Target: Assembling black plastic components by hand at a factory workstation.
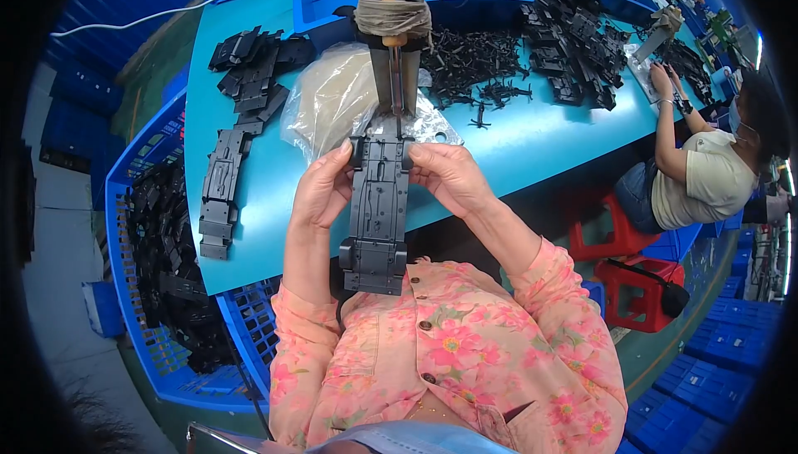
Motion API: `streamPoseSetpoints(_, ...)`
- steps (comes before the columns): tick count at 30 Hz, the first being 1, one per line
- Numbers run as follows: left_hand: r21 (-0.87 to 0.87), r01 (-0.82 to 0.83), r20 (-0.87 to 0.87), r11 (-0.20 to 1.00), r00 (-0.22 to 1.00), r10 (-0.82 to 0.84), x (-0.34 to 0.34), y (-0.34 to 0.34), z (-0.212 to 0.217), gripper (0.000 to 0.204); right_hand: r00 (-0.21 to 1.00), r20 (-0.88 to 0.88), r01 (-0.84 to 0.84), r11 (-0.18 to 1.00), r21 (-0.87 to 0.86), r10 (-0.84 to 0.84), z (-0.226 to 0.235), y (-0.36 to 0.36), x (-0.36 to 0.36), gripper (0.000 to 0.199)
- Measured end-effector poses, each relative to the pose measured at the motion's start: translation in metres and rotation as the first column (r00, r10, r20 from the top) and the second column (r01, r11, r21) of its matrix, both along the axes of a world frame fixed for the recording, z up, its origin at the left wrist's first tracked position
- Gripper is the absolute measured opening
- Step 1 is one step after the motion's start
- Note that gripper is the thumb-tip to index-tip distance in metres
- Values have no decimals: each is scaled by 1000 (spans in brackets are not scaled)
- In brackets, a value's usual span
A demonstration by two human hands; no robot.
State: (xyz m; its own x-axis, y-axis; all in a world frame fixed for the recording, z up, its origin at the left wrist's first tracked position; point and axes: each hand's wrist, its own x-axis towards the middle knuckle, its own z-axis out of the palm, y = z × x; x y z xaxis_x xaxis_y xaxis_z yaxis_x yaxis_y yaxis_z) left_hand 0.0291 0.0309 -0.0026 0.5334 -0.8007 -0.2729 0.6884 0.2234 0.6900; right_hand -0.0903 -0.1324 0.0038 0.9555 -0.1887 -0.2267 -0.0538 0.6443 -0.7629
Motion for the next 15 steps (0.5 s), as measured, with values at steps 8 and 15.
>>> streamPoseSetpoints(8,44,-33,10,998,999,32,-3,-2,4,24,1000,-13,8,1000,-8,-9,-2,-1,0,23)
streamPoseSetpoints(15,42,-38,13,998,999,37,-3,-3,6,24,1000,-9,13,1000,-4,-13,-4,0,0,23)
